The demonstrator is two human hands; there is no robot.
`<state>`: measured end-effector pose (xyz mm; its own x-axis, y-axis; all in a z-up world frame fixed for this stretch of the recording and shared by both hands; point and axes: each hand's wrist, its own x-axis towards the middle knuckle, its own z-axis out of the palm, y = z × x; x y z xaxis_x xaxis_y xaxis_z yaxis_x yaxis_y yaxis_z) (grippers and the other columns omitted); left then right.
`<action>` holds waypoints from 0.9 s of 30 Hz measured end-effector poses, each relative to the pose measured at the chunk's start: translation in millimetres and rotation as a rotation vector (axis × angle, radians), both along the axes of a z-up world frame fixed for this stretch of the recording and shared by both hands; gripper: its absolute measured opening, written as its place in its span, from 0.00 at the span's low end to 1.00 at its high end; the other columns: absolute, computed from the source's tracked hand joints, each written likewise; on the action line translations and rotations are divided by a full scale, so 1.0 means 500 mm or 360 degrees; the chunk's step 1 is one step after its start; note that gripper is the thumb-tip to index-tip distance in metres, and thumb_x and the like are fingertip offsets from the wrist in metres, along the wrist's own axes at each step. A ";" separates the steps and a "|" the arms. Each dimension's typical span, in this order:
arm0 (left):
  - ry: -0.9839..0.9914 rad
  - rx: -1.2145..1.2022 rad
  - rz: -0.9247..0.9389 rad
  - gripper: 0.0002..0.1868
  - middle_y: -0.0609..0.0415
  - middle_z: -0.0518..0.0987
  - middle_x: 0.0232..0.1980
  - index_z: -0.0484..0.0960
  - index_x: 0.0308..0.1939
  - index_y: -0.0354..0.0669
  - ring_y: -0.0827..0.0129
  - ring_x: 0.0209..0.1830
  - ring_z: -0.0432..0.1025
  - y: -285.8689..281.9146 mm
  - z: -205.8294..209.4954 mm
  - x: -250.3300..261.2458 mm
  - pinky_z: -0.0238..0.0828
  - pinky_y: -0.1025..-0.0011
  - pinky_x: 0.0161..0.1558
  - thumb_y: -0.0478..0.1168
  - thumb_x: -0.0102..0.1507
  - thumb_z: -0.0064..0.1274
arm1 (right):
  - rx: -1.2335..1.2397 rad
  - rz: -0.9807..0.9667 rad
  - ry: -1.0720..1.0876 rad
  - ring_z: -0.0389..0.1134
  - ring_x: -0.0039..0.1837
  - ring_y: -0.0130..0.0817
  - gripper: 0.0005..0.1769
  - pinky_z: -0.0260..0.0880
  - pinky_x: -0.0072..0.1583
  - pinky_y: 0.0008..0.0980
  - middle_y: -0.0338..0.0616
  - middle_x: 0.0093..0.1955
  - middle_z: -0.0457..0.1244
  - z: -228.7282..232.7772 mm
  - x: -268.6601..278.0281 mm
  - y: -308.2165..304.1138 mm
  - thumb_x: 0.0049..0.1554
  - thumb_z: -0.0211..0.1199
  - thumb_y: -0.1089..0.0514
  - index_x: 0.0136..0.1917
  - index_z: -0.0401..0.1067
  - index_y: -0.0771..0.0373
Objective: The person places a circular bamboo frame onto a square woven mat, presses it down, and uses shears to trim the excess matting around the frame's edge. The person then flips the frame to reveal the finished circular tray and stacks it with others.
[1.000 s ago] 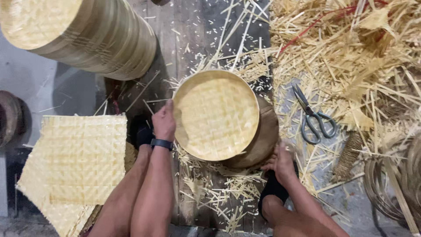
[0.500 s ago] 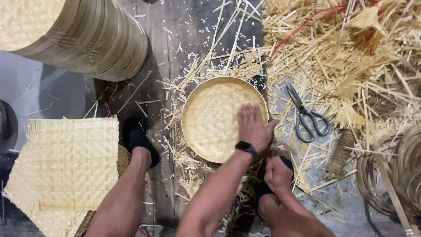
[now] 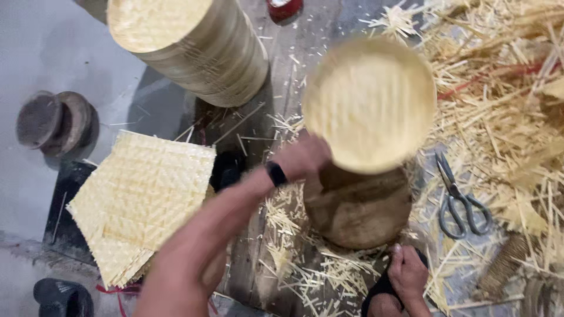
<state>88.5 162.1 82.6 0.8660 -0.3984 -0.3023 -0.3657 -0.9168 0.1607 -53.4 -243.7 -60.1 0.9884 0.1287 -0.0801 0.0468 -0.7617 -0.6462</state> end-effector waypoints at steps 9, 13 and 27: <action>-0.1313 0.0163 0.1236 0.21 0.45 0.85 0.45 0.87 0.51 0.52 0.55 0.43 0.80 0.470 0.299 0.119 0.78 0.62 0.44 0.26 0.61 0.49 | 0.0075 -0.0033 0.0083 0.69 0.46 0.53 0.15 0.68 0.50 0.46 0.51 0.42 0.65 0.002 -0.002 0.007 0.66 0.53 0.50 0.46 0.75 0.58; -0.1025 0.0330 0.1315 0.20 0.41 0.84 0.46 0.86 0.53 0.48 0.47 0.45 0.78 0.519 0.326 0.101 0.74 0.57 0.50 0.28 0.59 0.55 | -0.0006 -0.0109 0.0212 0.69 0.44 0.54 0.15 0.68 0.49 0.49 0.54 0.40 0.65 -0.005 -0.004 0.007 0.66 0.55 0.50 0.43 0.73 0.60; -0.0558 0.0767 0.1357 0.35 0.37 0.72 0.68 0.65 0.77 0.48 0.43 0.70 0.66 0.513 0.327 0.098 0.56 0.45 0.72 0.29 0.63 0.46 | 0.0016 -0.0098 0.0092 0.66 0.39 0.54 0.16 0.66 0.46 0.47 0.55 0.39 0.63 -0.008 -0.009 0.009 0.66 0.58 0.50 0.41 0.71 0.61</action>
